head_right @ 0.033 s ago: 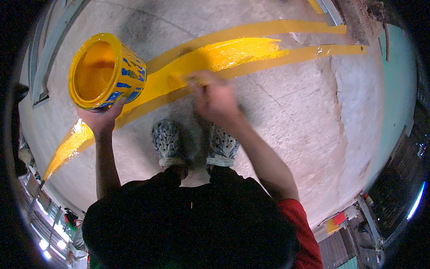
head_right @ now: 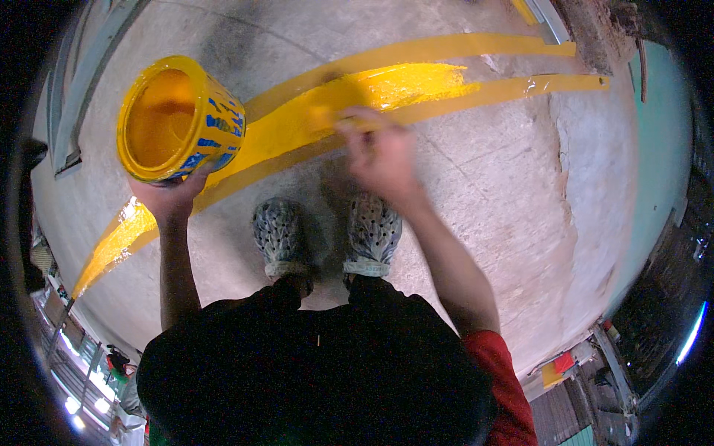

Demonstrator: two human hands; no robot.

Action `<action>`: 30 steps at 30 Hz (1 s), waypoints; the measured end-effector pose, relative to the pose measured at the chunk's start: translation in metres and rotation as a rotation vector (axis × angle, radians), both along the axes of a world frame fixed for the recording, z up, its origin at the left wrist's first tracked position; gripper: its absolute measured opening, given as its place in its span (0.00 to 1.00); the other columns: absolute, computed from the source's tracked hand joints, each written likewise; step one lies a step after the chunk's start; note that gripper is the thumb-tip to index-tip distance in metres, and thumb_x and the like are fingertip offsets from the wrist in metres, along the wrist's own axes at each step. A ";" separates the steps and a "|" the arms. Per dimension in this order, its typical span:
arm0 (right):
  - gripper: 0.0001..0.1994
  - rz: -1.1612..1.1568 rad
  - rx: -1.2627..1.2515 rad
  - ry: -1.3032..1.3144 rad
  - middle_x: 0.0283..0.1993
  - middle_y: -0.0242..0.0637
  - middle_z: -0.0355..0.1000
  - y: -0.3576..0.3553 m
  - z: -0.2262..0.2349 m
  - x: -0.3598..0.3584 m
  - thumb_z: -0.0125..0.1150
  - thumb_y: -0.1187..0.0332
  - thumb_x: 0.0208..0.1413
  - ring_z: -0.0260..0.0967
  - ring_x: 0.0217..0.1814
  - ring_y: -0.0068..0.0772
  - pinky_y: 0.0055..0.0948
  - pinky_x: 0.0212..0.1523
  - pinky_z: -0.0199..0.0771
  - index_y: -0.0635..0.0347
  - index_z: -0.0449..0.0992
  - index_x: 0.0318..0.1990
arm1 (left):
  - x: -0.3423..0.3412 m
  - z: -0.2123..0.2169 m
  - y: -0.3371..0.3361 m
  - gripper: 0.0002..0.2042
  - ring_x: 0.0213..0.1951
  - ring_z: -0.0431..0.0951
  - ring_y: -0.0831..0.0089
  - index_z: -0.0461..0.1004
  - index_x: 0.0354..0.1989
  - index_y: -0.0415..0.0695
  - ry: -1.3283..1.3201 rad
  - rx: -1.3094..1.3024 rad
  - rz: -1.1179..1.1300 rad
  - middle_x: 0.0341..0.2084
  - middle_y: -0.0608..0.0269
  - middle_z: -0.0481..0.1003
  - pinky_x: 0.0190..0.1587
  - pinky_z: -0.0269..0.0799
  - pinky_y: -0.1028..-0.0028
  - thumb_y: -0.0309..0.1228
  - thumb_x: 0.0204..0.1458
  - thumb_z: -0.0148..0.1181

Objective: The person paints a yellow line on a concrete floor using a paintbrush and a yellow paint bucket. They repeatedly dip the brush into the bucket and apply paint in long strokes, extending the line across the floor.

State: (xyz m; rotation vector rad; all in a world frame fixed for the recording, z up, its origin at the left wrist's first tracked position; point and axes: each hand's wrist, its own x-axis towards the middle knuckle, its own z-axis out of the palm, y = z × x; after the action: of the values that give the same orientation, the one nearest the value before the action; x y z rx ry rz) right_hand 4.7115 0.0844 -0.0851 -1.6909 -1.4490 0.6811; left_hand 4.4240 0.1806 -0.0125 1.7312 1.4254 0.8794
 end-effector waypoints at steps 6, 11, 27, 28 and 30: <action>0.08 -0.337 0.121 -0.519 0.32 0.47 0.77 -0.012 0.002 0.141 0.61 0.75 0.53 0.78 0.29 0.37 0.29 0.31 0.76 0.61 0.77 0.42 | 0.005 -0.009 -0.004 0.53 0.55 0.69 0.65 0.51 0.60 0.42 0.002 0.093 0.003 0.52 0.57 0.65 0.60 0.64 0.65 0.40 0.23 0.82; 0.14 -0.094 0.159 -0.529 0.32 0.42 0.73 -0.005 -0.019 0.046 0.62 0.76 0.44 0.72 0.31 0.46 0.39 0.30 0.74 0.57 0.76 0.42 | 0.014 -0.011 -0.002 0.53 0.55 0.68 0.65 0.51 0.60 0.43 -0.006 0.095 -0.037 0.52 0.56 0.65 0.60 0.63 0.64 0.40 0.24 0.82; 0.09 -0.633 0.066 0.007 0.29 0.38 0.75 -0.006 0.084 0.131 0.60 0.72 0.57 0.70 0.25 0.23 0.23 0.27 0.70 0.66 0.76 0.43 | 0.028 -0.033 0.007 0.56 0.59 0.64 0.58 0.49 0.65 0.42 -0.109 0.186 -0.330 0.59 0.53 0.60 0.63 0.59 0.61 0.39 0.26 0.81; 0.09 -0.668 0.133 0.101 0.29 0.39 0.74 -0.009 0.108 0.118 0.60 0.72 0.57 0.68 0.24 0.22 0.21 0.26 0.69 0.67 0.76 0.43 | 0.030 -0.035 0.010 0.55 0.60 0.63 0.57 0.49 0.65 0.43 -0.107 0.206 -0.380 0.60 0.52 0.60 0.63 0.58 0.60 0.39 0.27 0.81; 0.10 -0.503 0.254 0.355 0.30 0.41 0.75 -0.018 0.157 0.082 0.60 0.73 0.56 0.69 0.25 0.22 0.19 0.26 0.68 0.67 0.76 0.44 | 0.041 -0.033 0.017 0.54 0.62 0.60 0.54 0.50 0.66 0.46 -0.057 0.265 -0.484 0.60 0.51 0.59 0.64 0.56 0.57 0.38 0.27 0.80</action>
State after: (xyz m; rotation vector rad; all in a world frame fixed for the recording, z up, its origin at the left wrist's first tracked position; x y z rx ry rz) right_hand 4.7933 0.0668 0.0718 -1.5509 -0.7808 0.4619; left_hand 4.4648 0.1975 -0.0459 2.1060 0.8182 0.8616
